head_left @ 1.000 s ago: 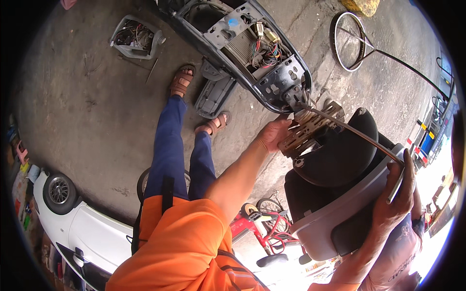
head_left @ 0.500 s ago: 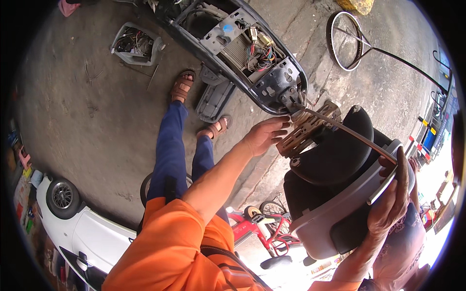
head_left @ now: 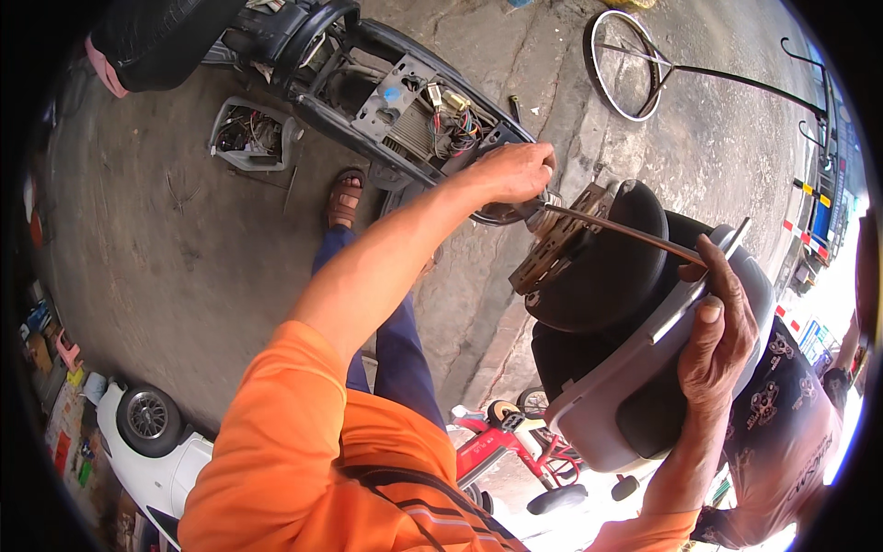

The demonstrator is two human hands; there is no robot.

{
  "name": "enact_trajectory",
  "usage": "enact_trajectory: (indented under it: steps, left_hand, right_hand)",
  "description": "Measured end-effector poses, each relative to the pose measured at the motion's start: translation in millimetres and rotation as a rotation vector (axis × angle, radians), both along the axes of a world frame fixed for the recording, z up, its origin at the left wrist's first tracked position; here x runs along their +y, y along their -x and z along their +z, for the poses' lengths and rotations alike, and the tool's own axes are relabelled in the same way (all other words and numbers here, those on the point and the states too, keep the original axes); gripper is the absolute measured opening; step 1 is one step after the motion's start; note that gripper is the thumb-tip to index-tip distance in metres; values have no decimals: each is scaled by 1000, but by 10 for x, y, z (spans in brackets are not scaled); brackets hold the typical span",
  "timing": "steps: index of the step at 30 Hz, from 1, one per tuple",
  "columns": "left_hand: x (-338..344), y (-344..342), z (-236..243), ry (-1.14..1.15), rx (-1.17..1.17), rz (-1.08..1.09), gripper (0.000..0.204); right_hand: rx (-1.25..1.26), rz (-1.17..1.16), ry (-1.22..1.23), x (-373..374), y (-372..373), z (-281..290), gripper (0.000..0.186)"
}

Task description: The person uses a socket wrench to loosen and remove bolts from the rear storage box of a scooter. They detach the box, place it on the ground, and then reach inside to handle internal components and wiring.

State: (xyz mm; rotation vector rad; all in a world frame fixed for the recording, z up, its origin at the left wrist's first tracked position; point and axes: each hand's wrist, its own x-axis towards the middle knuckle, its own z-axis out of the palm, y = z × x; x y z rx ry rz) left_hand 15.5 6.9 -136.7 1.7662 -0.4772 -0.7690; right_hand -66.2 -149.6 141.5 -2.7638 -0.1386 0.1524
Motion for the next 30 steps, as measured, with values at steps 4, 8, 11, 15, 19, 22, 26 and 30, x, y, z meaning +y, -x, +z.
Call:
enact_trajectory:
  steps: [4, 8, 11, 15, 19, 22, 26, 30]
  left_hand:
    - [-308, -163, -105, -301, 18, -367, 36]
    - [-374, -361, 221, -341, 303, -541, 35]
    - [-386, -462, 125, -289, 551, -524, 29]
    - [-492, -510, 29, -381, 559, -604, 30]
    - [-492, -549, -70, -393, 520, -621, 30]
    - [-446, -543, -49, -332, 564, -610, 20]
    - [-460, -595, -131, -332, 648, -658, 20]
    - [-440, -591, -79, -335, 651, -670, 25]
  right_hand:
    - [-6, 15, 8, -9, -15, 18, 58]
    - [-17, 31, -5, -31, -5, -16, 55]
    - [-37, 59, -24, -55, -3, -41, 53]
    - [-37, 109, -28, -59, -34, -33, 52]
    - [-16, 119, -26, -62, -31, -9, 51]
    - [-76, 178, -45, -81, -28, -52, 49]
    - [-76, 236, -72, -81, -27, -46, 42]
    - [-88, 251, -73, -40, -44, -47, 37]
